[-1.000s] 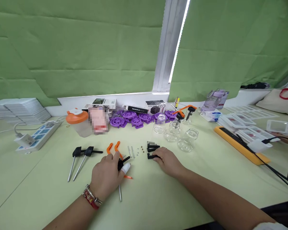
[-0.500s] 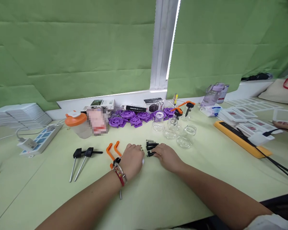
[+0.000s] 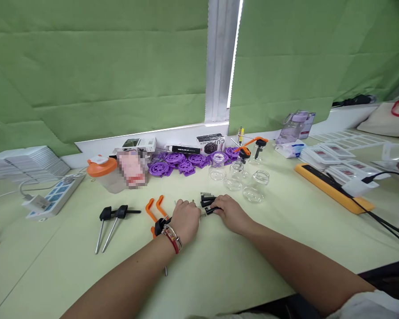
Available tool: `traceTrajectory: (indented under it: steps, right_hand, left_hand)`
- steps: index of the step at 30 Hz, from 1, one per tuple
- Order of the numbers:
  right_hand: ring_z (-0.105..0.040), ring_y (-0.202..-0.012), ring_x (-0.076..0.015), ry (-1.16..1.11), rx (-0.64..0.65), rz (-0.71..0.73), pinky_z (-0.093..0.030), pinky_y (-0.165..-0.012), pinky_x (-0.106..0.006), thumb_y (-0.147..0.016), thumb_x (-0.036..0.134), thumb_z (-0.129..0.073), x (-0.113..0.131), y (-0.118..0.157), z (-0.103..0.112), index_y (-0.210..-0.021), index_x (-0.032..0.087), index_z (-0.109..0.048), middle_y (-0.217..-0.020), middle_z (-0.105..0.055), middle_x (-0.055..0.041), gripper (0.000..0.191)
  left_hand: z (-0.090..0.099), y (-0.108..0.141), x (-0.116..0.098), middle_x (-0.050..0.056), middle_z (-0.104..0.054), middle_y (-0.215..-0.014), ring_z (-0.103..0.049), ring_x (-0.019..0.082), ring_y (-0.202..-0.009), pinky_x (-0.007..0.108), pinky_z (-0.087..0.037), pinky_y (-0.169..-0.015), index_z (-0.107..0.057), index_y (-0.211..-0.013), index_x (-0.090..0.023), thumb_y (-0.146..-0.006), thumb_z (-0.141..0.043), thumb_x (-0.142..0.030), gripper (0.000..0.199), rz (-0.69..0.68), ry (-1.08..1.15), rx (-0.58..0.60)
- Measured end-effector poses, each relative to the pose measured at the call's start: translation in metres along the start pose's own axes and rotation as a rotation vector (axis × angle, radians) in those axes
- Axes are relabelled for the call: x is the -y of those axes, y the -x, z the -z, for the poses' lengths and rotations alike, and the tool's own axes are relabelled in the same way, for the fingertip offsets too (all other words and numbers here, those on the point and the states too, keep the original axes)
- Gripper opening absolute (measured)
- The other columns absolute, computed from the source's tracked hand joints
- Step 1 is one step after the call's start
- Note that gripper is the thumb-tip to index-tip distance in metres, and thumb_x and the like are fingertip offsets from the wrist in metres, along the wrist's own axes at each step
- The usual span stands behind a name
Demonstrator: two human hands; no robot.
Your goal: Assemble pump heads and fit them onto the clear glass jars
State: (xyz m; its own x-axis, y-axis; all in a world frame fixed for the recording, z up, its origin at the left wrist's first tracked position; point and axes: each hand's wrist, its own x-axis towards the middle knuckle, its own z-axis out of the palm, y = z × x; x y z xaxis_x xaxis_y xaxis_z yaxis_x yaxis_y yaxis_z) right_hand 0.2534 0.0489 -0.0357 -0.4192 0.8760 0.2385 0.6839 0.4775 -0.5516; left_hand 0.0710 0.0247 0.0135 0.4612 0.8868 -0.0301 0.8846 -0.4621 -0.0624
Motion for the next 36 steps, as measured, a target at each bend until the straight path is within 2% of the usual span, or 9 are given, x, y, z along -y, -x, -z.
traceTrajectory:
  steps: [5, 9, 13, 17, 24, 28, 36]
  right_hand:
    - [-0.052, -0.091, -0.021, -0.013, -0.006, 0.018, -0.043, -0.081, -0.036, -0.08, 0.009, -0.058, -0.001, 0.0, -0.003, -0.093, 0.02, -0.069, -0.096, -0.062, -0.0066, 0.021]
    - [-0.052, -0.093, -0.0208, -0.034, -0.068, 0.042, -0.044, -0.084, -0.037, -0.077, 0.009, -0.06, -0.001, -0.002, -0.001, -0.095, 0.02, -0.068, -0.1, -0.061, -0.0069, 0.022]
    - [-0.049, -0.108, -0.0235, -0.006, -0.16, 0.088, -0.041, -0.093, -0.042, -0.081, 0.012, -0.054, -0.004, -0.007, 0.001, -0.109, 0.019, -0.064, -0.118, -0.058, -0.0096, 0.03]
    - [-0.044, -0.123, -0.0266, 0.035, -0.101, 0.126, -0.037, -0.1, -0.048, -0.086, 0.018, -0.048, -0.01, -0.014, -0.003, -0.123, 0.019, -0.056, -0.133, -0.051, -0.0116, 0.038]
    - [-0.047, -0.123, -0.0247, 0.036, -0.019, 0.125, -0.037, -0.101, -0.046, -0.09, 0.022, -0.041, -0.013, -0.015, -0.005, -0.125, 0.021, -0.056, -0.131, -0.054, -0.0105, 0.037]
    - [-0.047, -0.123, -0.0244, 0.035, -0.02, 0.121, -0.037, -0.101, -0.046, -0.091, 0.023, -0.041, -0.013, -0.015, -0.004, -0.125, 0.021, -0.055, -0.131, -0.054, -0.0104, 0.037]
    - [-0.048, -0.122, -0.0251, 0.002, -0.029, 0.123, -0.037, -0.1, -0.046, -0.089, 0.021, -0.044, -0.015, -0.016, -0.005, -0.122, 0.02, -0.057, -0.129, -0.055, -0.0111, 0.036]
  left_hand:
    - [0.002, 0.003, 0.005, 0.009, -0.065, -0.077, -0.058, 0.021, -0.077, 0.036, -0.035, -0.073, -0.066, -0.071, -0.015, -0.073, -0.047, -0.004, 0.022, -0.009, 0.011, -0.045]
    - [0.005, 0.002, 0.01, 0.007, -0.066, -0.075, -0.059, 0.02, -0.076, 0.034, -0.034, -0.071, -0.064, -0.069, -0.017, -0.072, -0.046, -0.004, 0.023, -0.008, 0.031, -0.05]
    - [0.012, -0.006, 0.017, 0.006, -0.065, -0.066, -0.059, 0.019, -0.068, 0.033, -0.034, -0.072, -0.063, -0.069, -0.018, -0.075, -0.045, -0.008, 0.022, 0.012, 0.026, -0.036]
    - [0.021, -0.023, 0.025, 0.006, -0.066, -0.063, -0.06, 0.019, -0.062, 0.034, -0.034, -0.073, -0.062, -0.07, -0.018, -0.074, -0.045, -0.008, 0.021, 0.034, -0.006, -0.038]
    - [0.022, -0.054, 0.029, 0.007, -0.068, -0.069, -0.062, 0.02, -0.069, 0.035, -0.033, -0.078, -0.06, -0.07, -0.016, -0.068, -0.051, -0.005, 0.015, -0.019, -0.048, -0.022]
    - [0.022, -0.062, 0.025, 0.008, -0.068, -0.067, -0.063, 0.021, -0.07, 0.036, -0.032, -0.078, -0.06, -0.068, -0.015, -0.066, -0.054, -0.005, 0.013, -0.077, -0.055, 0.004]
    - [0.022, -0.067, 0.022, 0.009, -0.067, -0.072, -0.062, 0.021, -0.071, 0.036, -0.032, -0.079, -0.062, -0.068, -0.015, -0.068, -0.049, -0.005, 0.016, -0.115, -0.088, -0.034]
